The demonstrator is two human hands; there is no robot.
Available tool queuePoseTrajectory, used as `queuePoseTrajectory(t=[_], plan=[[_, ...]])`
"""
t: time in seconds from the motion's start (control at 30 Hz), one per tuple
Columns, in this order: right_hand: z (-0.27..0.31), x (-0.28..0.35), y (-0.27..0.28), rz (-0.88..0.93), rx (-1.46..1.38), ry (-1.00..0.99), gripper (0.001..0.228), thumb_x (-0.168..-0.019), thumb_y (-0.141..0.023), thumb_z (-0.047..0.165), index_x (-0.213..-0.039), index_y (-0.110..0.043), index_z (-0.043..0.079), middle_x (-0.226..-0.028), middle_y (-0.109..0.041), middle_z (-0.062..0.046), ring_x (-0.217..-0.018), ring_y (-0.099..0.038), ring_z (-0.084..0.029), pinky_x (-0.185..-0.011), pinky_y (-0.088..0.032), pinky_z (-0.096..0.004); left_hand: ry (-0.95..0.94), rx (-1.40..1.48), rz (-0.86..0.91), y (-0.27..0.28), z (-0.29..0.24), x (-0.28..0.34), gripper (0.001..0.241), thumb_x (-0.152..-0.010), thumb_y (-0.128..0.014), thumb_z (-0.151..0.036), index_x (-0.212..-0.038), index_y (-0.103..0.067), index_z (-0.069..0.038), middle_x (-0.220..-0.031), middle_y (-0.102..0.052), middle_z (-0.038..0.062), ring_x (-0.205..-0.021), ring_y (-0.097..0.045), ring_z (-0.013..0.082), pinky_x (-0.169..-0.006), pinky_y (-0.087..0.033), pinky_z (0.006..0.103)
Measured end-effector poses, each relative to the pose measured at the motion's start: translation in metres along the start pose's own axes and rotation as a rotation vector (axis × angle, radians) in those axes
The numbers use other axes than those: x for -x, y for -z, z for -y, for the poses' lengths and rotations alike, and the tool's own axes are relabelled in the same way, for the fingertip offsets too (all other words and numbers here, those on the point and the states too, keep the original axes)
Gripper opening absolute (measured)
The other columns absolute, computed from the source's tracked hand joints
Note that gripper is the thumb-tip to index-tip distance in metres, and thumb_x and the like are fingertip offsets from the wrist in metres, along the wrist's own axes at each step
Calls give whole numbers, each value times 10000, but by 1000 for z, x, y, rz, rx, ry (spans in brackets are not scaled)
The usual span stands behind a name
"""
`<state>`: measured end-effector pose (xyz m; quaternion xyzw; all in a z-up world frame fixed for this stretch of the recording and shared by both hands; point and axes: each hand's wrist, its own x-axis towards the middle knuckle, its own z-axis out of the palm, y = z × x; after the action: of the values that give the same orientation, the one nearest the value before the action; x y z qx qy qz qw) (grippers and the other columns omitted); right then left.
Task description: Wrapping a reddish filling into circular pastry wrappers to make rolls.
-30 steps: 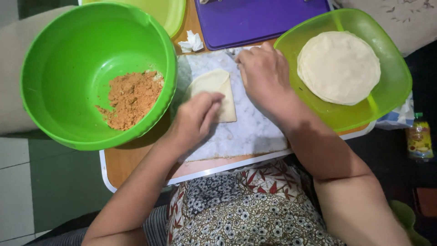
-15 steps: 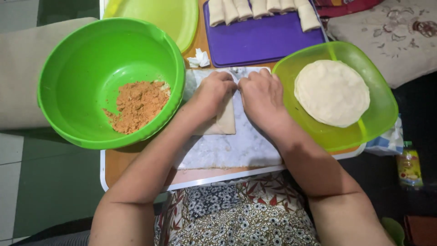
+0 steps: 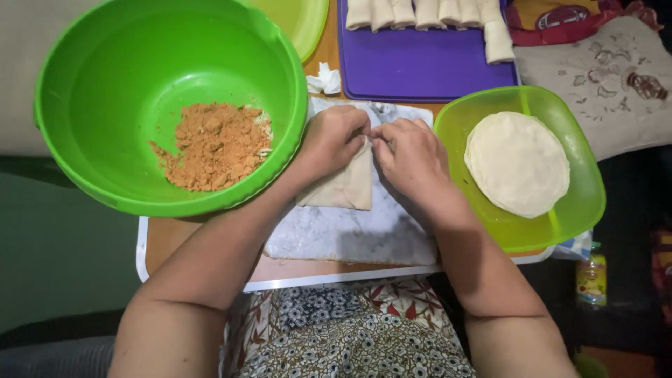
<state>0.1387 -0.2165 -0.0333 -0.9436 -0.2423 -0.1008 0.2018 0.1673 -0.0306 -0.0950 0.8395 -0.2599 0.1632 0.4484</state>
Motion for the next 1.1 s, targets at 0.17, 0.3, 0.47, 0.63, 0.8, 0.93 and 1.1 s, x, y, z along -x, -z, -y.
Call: queuePoseTrajectory(t=[0.17,0.3,0.47,0.63,0.8,0.93,1.1], plan=[[-3,1,-4,42,-26,-47,161,-910,-679,212,-1003,-783,132,-993,-722,-106,-969,-629,-357,-850,-501,-476,-40,50,-51,-2,1,2,182,-764,-775,-27,-848,-615,-43,-825,-633,135,-837,-640,356,-716,-490,466],[-2,-2,-2,68,-38,-82,168,-909,-691,236,-1003,-778,125,-986,-723,-102,-963,-632,-352,-843,-498,-469,-57,67,-75,-6,3,0,209,-742,-795,-24,-823,-605,-53,-811,-639,118,-851,-635,344,-736,-487,457],[-4,-4,-3,102,-64,-102,181,-892,-709,265,-982,-768,120,-961,-719,-101,-945,-645,-338,-823,-499,-463,9,137,-80,-3,-3,1,202,-753,-777,3,-878,-627,-50,-825,-661,109,-851,-663,316,-740,-517,426],[-4,-6,-10,79,-41,-144,191,-892,-727,288,-931,-747,102,-947,-707,-119,-930,-657,-343,-802,-499,-474,142,249,-43,-10,2,-1,194,-818,-735,22,-964,-626,-45,-834,-678,102,-810,-705,278,-722,-546,397],[-6,-8,-15,34,-72,-138,211,-884,-737,293,-970,-723,101,-950,-703,-114,-914,-665,-336,-792,-507,-467,41,195,-124,-13,3,-1,211,-805,-727,51,-964,-619,-36,-850,-680,132,-825,-683,318,-717,-527,418],[-5,-9,-19,29,-59,-134,218,-867,-747,297,-975,-726,109,-931,-691,-109,-897,-650,-332,-788,-503,-463,51,203,-134,-20,11,-1,211,-806,-685,73,-974,-623,-37,-849,-682,134,-829,-682,323,-722,-525,422],[-7,-9,-29,-30,47,-110,182,-850,-776,299,-868,-716,127,-875,-661,-98,-904,-621,-332,-795,-480,-467,-16,189,-221,-30,22,-4,267,-781,-641,103,-1004,-609,-41,-939,-669,162,-926,-673,351,-788,-533,431]])
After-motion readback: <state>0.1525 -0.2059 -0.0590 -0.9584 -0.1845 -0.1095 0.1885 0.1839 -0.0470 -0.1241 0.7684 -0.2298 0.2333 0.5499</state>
